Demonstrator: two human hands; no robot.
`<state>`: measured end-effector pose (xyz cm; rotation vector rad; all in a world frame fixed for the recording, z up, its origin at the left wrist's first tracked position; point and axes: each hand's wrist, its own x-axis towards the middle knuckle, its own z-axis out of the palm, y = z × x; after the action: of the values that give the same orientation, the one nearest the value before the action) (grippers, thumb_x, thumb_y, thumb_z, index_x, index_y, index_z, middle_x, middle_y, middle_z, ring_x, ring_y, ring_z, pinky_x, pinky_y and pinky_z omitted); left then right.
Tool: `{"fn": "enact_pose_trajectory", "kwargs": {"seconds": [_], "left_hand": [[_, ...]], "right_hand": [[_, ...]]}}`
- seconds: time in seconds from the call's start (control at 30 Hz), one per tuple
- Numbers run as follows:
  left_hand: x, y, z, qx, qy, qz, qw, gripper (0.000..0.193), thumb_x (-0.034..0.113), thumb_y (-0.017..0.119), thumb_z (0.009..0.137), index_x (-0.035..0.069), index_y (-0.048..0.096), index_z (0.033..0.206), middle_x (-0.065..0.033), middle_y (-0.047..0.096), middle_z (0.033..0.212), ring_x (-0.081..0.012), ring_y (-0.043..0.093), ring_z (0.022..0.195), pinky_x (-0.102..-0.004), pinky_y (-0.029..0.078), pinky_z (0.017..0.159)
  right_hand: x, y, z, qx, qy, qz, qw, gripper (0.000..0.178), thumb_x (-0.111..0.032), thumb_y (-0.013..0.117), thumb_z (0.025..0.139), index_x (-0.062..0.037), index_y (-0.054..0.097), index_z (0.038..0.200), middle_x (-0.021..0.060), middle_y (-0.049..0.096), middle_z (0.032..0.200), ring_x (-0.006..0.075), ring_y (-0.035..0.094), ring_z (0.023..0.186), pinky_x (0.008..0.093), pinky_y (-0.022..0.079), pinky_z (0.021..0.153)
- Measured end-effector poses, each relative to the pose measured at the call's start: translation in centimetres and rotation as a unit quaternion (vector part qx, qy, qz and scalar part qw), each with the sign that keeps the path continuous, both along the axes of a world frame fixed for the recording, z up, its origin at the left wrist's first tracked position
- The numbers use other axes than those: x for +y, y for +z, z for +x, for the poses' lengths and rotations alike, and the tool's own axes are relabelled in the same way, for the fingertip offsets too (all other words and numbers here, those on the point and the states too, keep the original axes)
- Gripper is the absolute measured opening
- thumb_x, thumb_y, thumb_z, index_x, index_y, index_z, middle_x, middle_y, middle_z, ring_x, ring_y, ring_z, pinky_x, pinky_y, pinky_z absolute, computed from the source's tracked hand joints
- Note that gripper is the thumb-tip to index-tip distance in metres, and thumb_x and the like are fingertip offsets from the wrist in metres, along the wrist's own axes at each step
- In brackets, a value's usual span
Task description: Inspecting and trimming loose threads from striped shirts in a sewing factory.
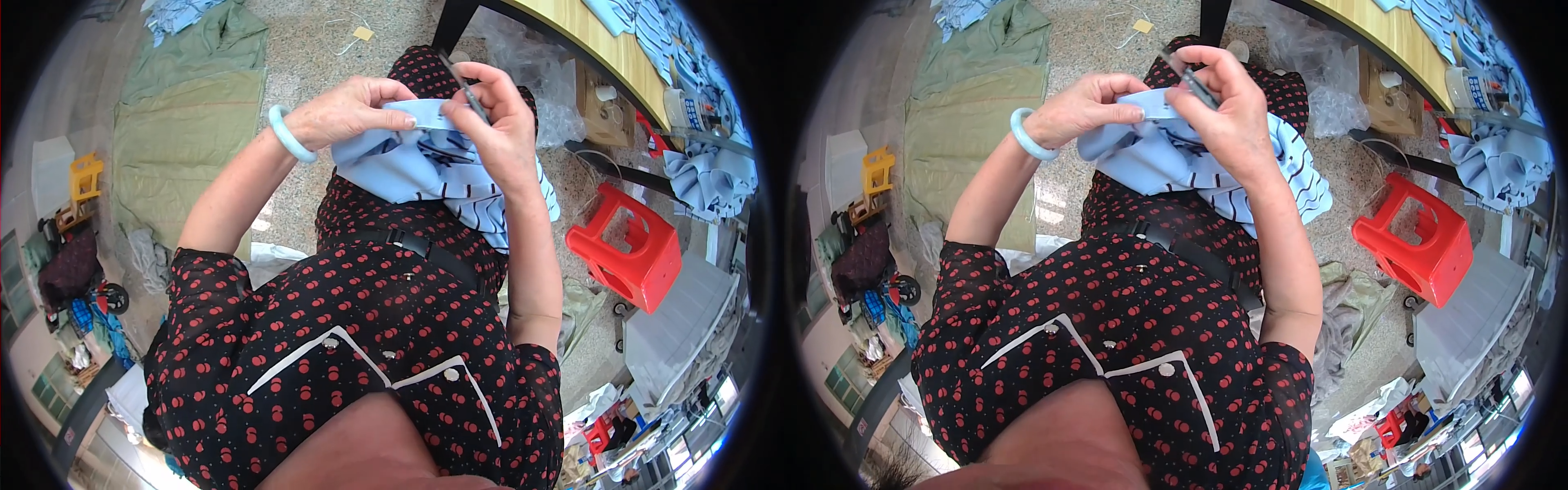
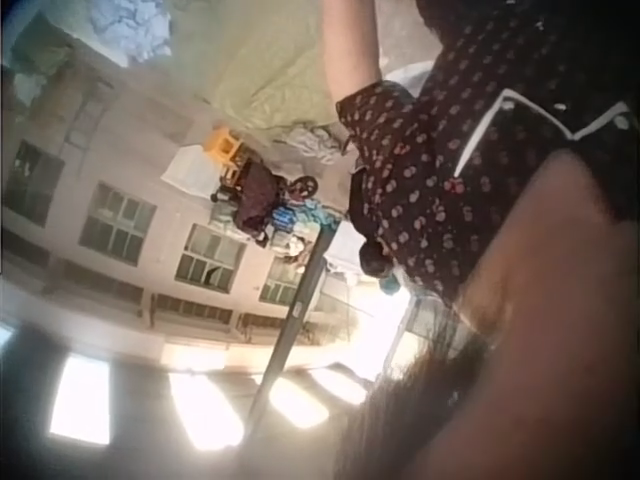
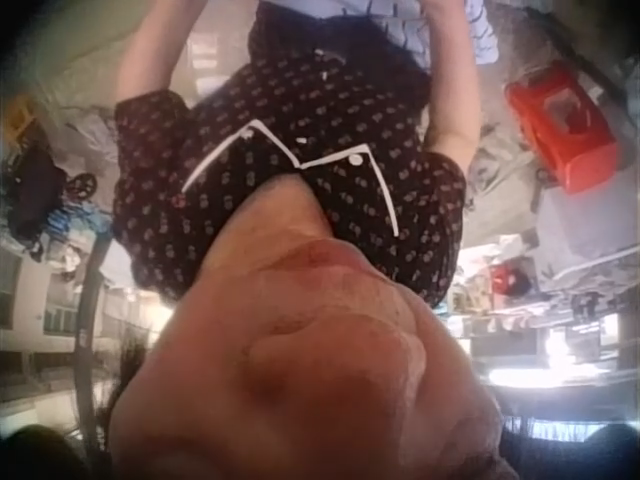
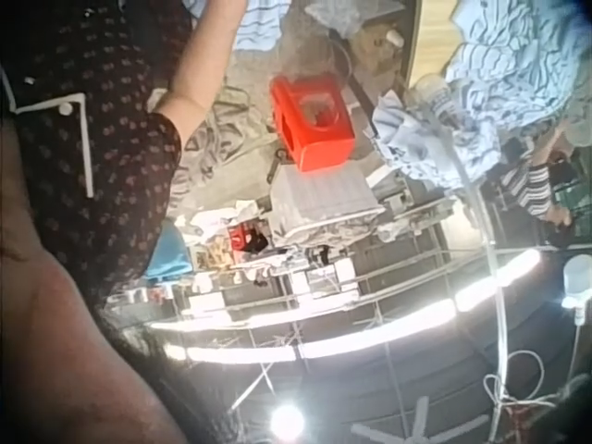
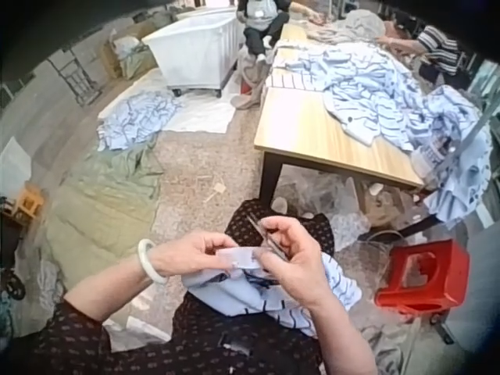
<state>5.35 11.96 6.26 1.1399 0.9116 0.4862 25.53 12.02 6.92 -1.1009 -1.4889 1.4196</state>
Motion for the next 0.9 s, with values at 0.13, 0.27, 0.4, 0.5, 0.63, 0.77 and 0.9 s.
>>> {"fn": "enact_pose_trajectory", "kwargs": {"seconds": [0.13,0.27,0.4,0.5,0.63,0.77,0.9], "left_hand": [[-0.8,-1.9,-0.5,0.013,0.021,-0.004,1.000,0.023,0.019,0.061,0.079,0.002,0.059,0.094,0.0002,0.059,0.084,-0.0059,0.052,0.076,-0.0199,0.041,0.072],[-1.4,-1.8,-0.3,-0.025,0.098,-0.050,0.994,0.019,0.017,0.060,0.080,0.002,0.059,0.092,-0.0005,0.060,0.082,-0.0055,0.053,0.075,-0.0190,0.042,0.068],[-1.2,-1.0,-0.4,-0.057,0.176,-0.066,0.981,0.018,0.018,0.058,0.082,0.002,0.059,0.090,-0.0005,0.059,0.080,-0.0054,0.054,0.070,-0.0192,0.044,0.062],[-1.1,0.6,0.1,-0.072,0.198,-0.070,0.975,0.018,0.019,0.057,0.083,0.002,0.060,0.090,0.0002,0.059,0.079,-0.0049,0.053,0.069,-0.0189,0.043,0.061],[-1.0,0.7,0.2,-0.073,0.190,-0.043,0.978,0.018,0.019,0.055,0.084,0.002,0.059,0.090,0.0007,0.058,0.079,-0.0044,0.052,0.068,-0.0188,0.043,0.060],[-1.2,1.1,0.6,-0.077,0.176,-0.027,0.981,0.019,0.019,0.054,0.085,0.002,0.059,0.091,0.0010,0.058,0.079,-0.0038,0.052,0.068,-0.0183,0.042,0.060],[-1.3,1.1,0.8,-0.092,0.169,-0.035,0.981,0.019,0.019,0.053,0.085,0.002,0.059,0.091,0.0012,0.058,0.078,-0.0034,0.052,0.068,-0.0178,0.042,0.059]], "right_hand": [[0.5,0.0,0.0,0.051,-0.033,-0.027,0.998,0.035,0.000,0.060,0.075,-0.0008,0.050,0.108,-0.0009,0.056,0.079,0.0042,0.051,0.072,0.0168,0.040,0.065],[0.9,0.1,-0.1,0.052,-0.046,-0.027,0.997,0.035,-0.001,0.061,0.075,-0.0010,0.050,0.108,0.0002,0.056,0.083,0.0047,0.052,0.075,0.0177,0.042,0.067],[1.4,-0.7,0.2,-0.041,-0.118,0.070,0.990,0.032,-0.006,0.062,0.076,0.0003,0.052,0.105,0.0030,0.057,0.089,0.0073,0.052,0.079,0.0202,0.042,0.071],[0.2,-0.8,0.1,-0.149,-0.132,0.204,0.959,0.030,-0.013,0.065,0.076,-0.0002,0.055,0.101,0.0063,0.059,0.090,0.0096,0.053,0.078,0.0226,0.043,0.070],[-1.4,-0.3,-0.9,-0.162,-0.049,0.248,0.954,0.028,-0.011,0.066,0.073,-0.0014,0.057,0.097,0.0074,0.060,0.085,0.0140,0.056,0.070,0.0243,0.045,0.065],[-1.3,-0.3,-1.1,-0.165,-0.046,0.250,0.953,0.026,-0.011,0.066,0.072,-0.0010,0.058,0.095,0.0082,0.060,0.083,0.0143,0.056,0.069,0.0242,0.045,0.064],[-1.3,-0.2,-1.3,-0.161,-0.044,0.229,0.959,0.024,-0.011,0.066,0.073,-0.0009,0.059,0.094,0.0091,0.061,0.082,0.0152,0.057,0.069,0.0242,0.045,0.065]]}}
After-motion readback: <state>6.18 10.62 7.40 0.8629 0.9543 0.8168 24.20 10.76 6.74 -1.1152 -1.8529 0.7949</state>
